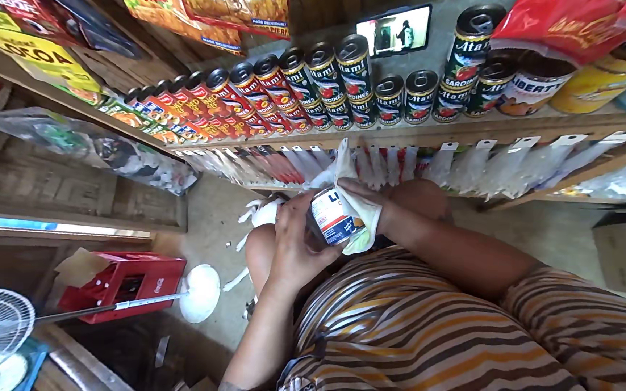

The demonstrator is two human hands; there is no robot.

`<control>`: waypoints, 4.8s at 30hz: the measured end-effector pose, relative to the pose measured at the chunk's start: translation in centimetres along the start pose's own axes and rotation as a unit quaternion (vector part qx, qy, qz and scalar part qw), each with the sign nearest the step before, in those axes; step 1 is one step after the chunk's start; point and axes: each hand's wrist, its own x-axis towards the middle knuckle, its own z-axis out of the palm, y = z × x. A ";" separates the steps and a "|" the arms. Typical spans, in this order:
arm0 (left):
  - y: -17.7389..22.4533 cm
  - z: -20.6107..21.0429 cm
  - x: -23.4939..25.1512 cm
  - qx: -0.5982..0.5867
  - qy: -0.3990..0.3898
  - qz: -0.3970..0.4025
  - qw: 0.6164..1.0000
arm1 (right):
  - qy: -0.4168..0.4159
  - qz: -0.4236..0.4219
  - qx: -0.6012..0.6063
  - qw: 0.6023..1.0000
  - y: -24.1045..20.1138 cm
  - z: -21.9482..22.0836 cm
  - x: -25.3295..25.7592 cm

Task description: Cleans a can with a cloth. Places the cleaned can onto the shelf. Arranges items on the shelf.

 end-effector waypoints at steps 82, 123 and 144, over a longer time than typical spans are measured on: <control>-0.6 -0.1 -0.1 0.003 0.000 0.015 1.000 | 0.031 0.014 -0.105 0.994 -1.6 1.8 -2.0; 0.2 1.0 0.7 0.042 -0.020 0.029 0.999 | 0.050 0.010 -0.119 0.992 -0.3 1.4 -2.1; -1.6 2.4 3.3 -0.013 -0.001 0.033 0.999 | 0.116 0.078 -0.254 0.957 -5.0 3.6 -1.7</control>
